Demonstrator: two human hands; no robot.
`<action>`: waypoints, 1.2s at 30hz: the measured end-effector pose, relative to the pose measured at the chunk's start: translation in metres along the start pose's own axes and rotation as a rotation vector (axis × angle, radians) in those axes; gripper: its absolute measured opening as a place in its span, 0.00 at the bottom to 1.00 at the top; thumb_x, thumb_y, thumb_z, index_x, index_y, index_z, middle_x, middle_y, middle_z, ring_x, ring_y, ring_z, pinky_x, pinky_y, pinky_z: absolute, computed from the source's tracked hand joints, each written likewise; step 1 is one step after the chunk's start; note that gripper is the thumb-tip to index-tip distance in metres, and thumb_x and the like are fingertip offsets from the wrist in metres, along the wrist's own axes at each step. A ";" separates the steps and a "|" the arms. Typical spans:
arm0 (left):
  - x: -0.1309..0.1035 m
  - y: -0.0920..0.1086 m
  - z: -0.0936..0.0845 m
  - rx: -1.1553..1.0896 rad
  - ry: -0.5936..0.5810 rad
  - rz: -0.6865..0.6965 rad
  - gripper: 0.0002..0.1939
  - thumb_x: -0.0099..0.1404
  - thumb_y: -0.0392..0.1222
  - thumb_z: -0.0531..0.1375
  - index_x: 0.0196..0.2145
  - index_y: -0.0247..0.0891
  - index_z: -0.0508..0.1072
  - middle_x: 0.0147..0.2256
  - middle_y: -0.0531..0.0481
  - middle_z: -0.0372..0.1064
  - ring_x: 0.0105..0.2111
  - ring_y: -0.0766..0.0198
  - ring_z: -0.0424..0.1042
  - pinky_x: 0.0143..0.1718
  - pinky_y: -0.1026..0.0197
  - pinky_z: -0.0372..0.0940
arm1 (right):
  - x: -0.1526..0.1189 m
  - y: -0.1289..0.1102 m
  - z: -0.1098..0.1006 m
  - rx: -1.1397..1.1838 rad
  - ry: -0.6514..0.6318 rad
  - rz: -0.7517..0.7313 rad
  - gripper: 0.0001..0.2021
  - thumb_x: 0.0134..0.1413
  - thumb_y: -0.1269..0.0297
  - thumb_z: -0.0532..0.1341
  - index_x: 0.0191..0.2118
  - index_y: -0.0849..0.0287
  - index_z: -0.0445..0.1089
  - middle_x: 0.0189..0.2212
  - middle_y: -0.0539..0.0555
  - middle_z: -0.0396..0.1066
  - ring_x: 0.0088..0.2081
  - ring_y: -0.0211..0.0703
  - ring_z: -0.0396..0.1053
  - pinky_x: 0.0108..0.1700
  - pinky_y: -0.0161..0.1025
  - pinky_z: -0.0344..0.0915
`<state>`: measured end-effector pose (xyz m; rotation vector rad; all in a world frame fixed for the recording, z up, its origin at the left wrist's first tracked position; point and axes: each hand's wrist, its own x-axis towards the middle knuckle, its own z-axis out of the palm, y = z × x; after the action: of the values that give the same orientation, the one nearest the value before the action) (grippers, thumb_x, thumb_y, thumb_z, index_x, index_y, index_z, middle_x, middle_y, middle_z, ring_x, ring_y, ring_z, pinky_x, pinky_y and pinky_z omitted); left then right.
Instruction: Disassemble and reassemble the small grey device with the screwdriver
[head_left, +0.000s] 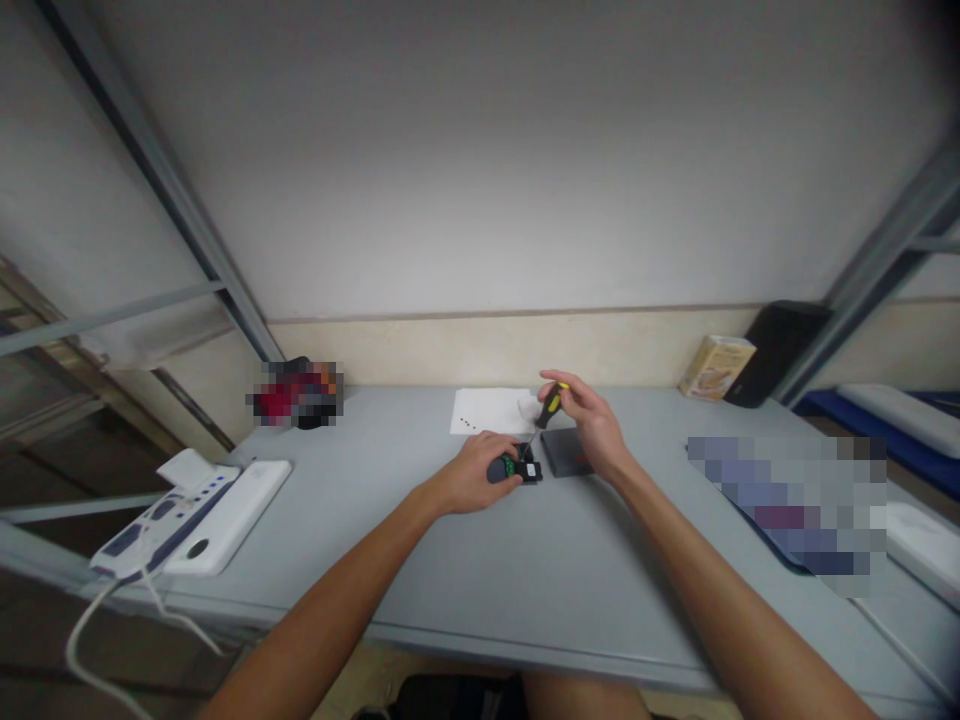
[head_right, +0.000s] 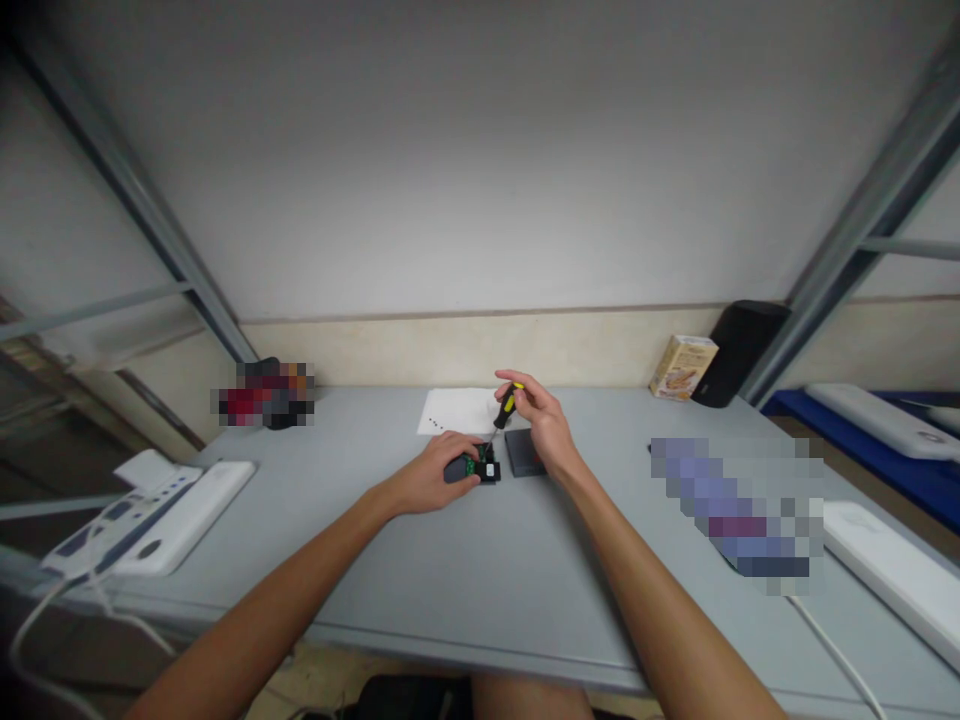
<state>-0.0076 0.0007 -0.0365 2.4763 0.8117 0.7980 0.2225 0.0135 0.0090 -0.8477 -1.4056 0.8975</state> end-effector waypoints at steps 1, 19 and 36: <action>0.000 0.000 0.000 0.002 0.000 0.000 0.09 0.67 0.43 0.63 0.45 0.43 0.72 0.53 0.46 0.73 0.55 0.53 0.68 0.62 0.49 0.58 | 0.000 0.000 0.001 0.000 0.002 -0.011 0.15 0.64 0.53 0.59 0.50 0.52 0.75 0.40 0.53 0.75 0.44 0.47 0.71 0.51 0.44 0.65; -0.001 -0.001 -0.001 0.011 -0.001 0.004 0.10 0.67 0.44 0.63 0.46 0.43 0.73 0.54 0.46 0.72 0.56 0.53 0.68 0.62 0.49 0.59 | 0.000 -0.006 -0.002 -0.075 0.069 -0.046 0.12 0.56 0.53 0.67 0.42 0.53 0.77 0.39 0.54 0.76 0.42 0.48 0.72 0.47 0.44 0.67; -0.001 -0.003 0.001 -0.009 0.018 0.011 0.09 0.66 0.41 0.64 0.44 0.42 0.72 0.54 0.46 0.72 0.55 0.54 0.69 0.62 0.50 0.58 | 0.000 -0.002 -0.006 -0.078 0.065 -0.011 0.13 0.59 0.53 0.64 0.43 0.53 0.79 0.44 0.53 0.77 0.44 0.47 0.72 0.49 0.42 0.66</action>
<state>-0.0092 0.0019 -0.0394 2.4707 0.8003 0.8272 0.2287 0.0130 0.0111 -0.9193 -1.3948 0.8049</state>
